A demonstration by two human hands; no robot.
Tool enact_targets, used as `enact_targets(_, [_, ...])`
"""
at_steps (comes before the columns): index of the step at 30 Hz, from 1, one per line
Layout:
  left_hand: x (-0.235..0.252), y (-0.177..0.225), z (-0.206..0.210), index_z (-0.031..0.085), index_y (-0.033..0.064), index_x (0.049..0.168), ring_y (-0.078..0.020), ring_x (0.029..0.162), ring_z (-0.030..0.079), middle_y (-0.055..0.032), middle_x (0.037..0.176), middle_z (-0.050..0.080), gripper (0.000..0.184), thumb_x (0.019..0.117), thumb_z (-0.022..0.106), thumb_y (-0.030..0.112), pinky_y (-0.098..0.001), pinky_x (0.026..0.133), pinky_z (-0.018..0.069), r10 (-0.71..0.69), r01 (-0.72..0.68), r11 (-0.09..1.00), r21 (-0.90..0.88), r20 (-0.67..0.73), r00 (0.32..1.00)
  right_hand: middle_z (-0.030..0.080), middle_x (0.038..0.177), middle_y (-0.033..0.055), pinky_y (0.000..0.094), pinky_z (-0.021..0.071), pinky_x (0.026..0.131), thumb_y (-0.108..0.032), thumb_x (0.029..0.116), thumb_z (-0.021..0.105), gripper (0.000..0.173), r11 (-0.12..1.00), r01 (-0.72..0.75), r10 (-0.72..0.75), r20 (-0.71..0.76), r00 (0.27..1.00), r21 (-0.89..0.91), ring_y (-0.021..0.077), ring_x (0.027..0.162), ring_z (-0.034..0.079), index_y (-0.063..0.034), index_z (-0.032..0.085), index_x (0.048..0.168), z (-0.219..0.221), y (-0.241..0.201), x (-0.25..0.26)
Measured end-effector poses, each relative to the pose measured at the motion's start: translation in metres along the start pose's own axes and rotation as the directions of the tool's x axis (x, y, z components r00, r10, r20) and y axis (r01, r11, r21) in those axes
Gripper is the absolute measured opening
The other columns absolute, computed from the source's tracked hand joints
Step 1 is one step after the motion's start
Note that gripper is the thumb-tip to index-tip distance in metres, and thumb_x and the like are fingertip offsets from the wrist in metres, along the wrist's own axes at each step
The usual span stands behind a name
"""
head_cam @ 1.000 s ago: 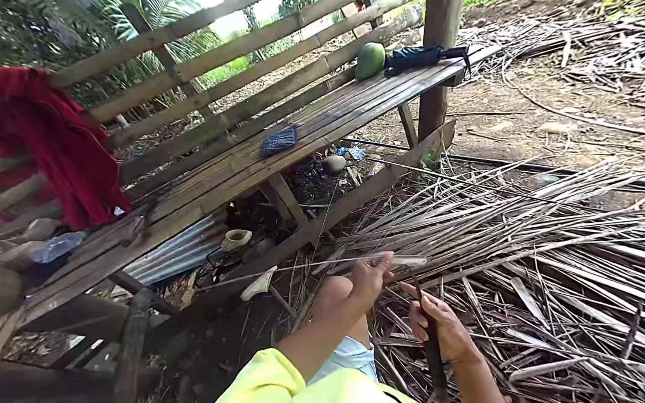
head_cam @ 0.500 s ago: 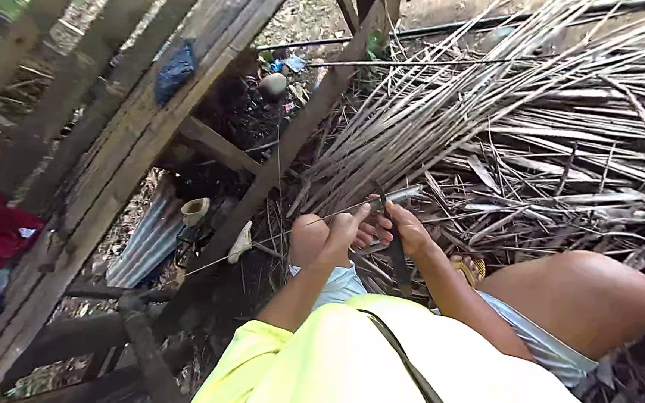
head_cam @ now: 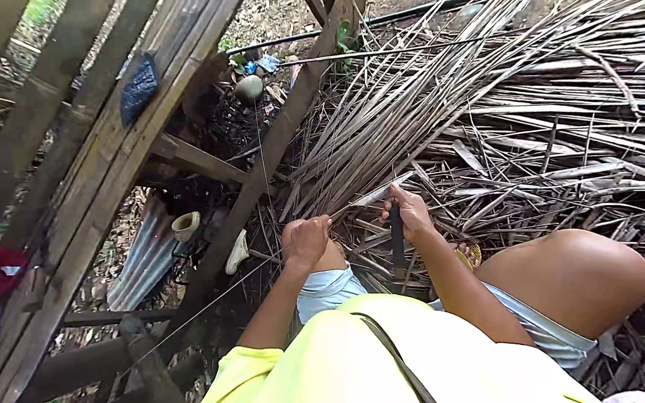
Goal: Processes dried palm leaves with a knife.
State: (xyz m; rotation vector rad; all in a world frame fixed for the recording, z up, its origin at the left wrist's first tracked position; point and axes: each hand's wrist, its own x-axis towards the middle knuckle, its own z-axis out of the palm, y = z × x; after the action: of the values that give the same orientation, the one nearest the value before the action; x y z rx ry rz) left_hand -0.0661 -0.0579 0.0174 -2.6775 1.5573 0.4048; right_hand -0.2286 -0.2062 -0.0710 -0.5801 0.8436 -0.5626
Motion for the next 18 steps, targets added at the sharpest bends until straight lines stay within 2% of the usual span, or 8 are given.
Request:
enact_targets(2, [0.005, 0.010, -0.010, 0.076, 0.0126, 0.118, -0.0356, 0.103, 0.072, -0.0161, 0.106, 0.076, 0.032, 0.1102, 0.049, 0.029, -0.0580, 0.092, 0.0523, -0.114, 0.114, 0.993, 0.001, 0.105, 0.988, 0.052, 0.064, -0.0032, 0.0303, 0.0570, 0.056, -0.048, 0.1102, 0.039, 0.046, 0.994, 0.049, -0.048, 0.009, 0.999, -0.096, 0.0096, 0.051, 0.055, -0.0119, 0.066, 0.110, 0.004, 0.007, -0.005])
enact_targets(4, [0.009, 0.016, -0.014, 0.075, 0.0133, 0.120, -0.0344, 0.109, 0.070, -0.0154, 0.112, 0.075, 0.032, 0.1101, 0.050, 0.030, -0.0581, 0.097, 0.0505, -0.162, 0.174, 0.982, -0.070, 0.157, 0.974, 0.052, 0.071, 0.0006, 0.0285, 0.0522, 0.053, -0.041, 0.1127, 0.033, 0.046, 0.961, 0.093, -0.071, 0.093, 0.993, -0.261, 0.0110, 0.053, 0.052, -0.0129, 0.063, 0.133, 0.007, 0.015, -0.007])
enact_targets(5, [0.012, 0.016, -0.013, 0.075, 0.0110, 0.120, -0.0347, 0.110, 0.070, -0.0162, 0.114, 0.075, 0.032, 0.1098, 0.051, 0.029, -0.0584, 0.098, 0.0508, -0.160, 0.184, 0.972, -0.145, 0.167, 0.973, 0.052, 0.071, 0.0022, 0.0282, 0.0495, 0.051, -0.037, 0.1131, 0.034, 0.045, 0.926, 0.149, -0.105, 0.143, 0.984, -0.346, 0.0118, 0.052, 0.051, -0.0108, 0.061, 0.136, 0.008, 0.021, -0.008])
enact_targets(6, [0.014, 0.016, -0.012, 0.075, 0.0082, 0.119, -0.0354, 0.111, 0.069, -0.0175, 0.115, 0.074, 0.031, 0.1094, 0.053, 0.026, -0.0590, 0.099, 0.0505, -0.154, 0.192, 0.955, -0.227, 0.175, 0.973, 0.053, 0.069, 0.0032, 0.0287, 0.0474, 0.050, -0.035, 0.1130, 0.035, 0.043, 0.873, 0.215, -0.145, 0.188, 0.971, -0.438, 0.0122, 0.051, 0.050, -0.0087, 0.061, 0.136, 0.011, 0.027, -0.009])
enact_targets(8, [0.017, 0.018, -0.010, 0.076, 0.0057, 0.115, -0.0337, 0.106, 0.070, -0.0176, 0.111, 0.074, 0.029, 0.1087, 0.055, 0.025, -0.0577, 0.096, 0.0518, -0.154, 0.214, 0.914, -0.345, 0.194, 0.969, 0.060, 0.073, 0.0074, 0.0381, 0.0491, 0.058, -0.034, 0.1121, 0.040, 0.043, 0.709, 0.325, -0.192, 0.272, 0.943, -0.625, 0.0178, 0.056, 0.053, -0.0100, 0.059, 0.141, 0.015, 0.033, -0.013])
enact_targets(10, [0.019, 0.020, -0.009, 0.075, 0.0045, 0.111, -0.0305, 0.089, 0.068, -0.0166, 0.099, 0.073, 0.028, 0.1087, 0.055, 0.024, -0.0535, 0.085, 0.0533, -0.160, 0.234, 0.886, -0.399, 0.211, 0.964, 0.067, 0.082, 0.0128, 0.0495, 0.0529, 0.070, -0.037, 0.1107, 0.044, 0.047, 0.527, 0.407, -0.217, 0.345, 0.913, -0.746, 0.0267, 0.068, 0.061, -0.0147, 0.052, 0.151, 0.018, 0.036, -0.017])
enact_targets(13, [0.020, 0.021, -0.010, 0.074, 0.0034, 0.106, -0.0246, 0.072, 0.059, -0.0132, 0.084, 0.066, 0.030, 0.1095, 0.053, 0.025, -0.0463, 0.073, 0.0514, -0.162, 0.249, 0.874, -0.417, 0.231, 0.959, 0.072, 0.112, 0.0205, 0.0626, 0.0530, 0.088, -0.040, 0.1101, 0.045, 0.050, 0.274, 0.486, -0.235, 0.432, 0.871, -0.830, 0.0407, 0.098, 0.071, -0.0147, 0.050, 0.153, 0.017, 0.036, -0.020])
enact_targets(18, [0.017, 0.019, -0.009, 0.073, 0.0017, 0.098, -0.0097, 0.056, 0.044, -0.0032, 0.069, 0.055, 0.027, 0.1085, 0.055, 0.019, -0.0271, 0.056, 0.0410, -0.140, 0.274, 0.793, -0.543, 0.276, 0.951, 0.072, 0.108, 0.0208, 0.0622, 0.0548, 0.076, -0.041, 0.1101, 0.044, 0.050, 0.123, 0.538, -0.329, 0.477, 0.815, -0.834, 0.0426, 0.089, 0.071, -0.0127, 0.055, 0.149, 0.009, 0.037, -0.011])
